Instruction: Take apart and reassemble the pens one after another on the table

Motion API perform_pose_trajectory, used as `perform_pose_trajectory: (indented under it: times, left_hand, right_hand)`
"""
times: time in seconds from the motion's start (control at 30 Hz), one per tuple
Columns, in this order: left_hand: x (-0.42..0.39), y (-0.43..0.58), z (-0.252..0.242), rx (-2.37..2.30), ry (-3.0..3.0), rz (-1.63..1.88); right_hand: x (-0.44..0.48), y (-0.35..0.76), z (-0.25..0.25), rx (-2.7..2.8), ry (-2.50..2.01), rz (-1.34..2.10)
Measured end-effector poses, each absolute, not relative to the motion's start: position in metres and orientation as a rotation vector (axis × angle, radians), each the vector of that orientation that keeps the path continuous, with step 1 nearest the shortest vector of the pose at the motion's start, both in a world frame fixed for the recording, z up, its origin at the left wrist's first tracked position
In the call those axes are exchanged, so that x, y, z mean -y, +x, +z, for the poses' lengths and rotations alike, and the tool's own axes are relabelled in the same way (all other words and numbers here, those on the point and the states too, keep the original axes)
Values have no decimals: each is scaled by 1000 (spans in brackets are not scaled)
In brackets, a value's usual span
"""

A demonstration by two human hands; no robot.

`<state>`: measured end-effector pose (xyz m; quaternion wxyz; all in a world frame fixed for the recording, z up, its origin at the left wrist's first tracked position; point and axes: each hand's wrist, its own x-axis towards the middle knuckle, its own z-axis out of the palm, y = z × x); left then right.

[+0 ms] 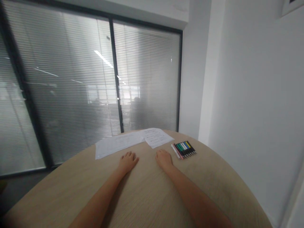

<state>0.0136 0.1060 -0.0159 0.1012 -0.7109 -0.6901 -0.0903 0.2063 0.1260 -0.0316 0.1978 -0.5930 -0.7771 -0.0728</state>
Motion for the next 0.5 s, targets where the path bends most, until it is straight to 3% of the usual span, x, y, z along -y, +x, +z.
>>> perform_pose_trajectory:
  times: [0.5]
  left_hand:
    - [-104, 15, -15, 2028, -2098, -265]
  right_hand:
    - [-139, 230, -26, 2027, -1766, -176]
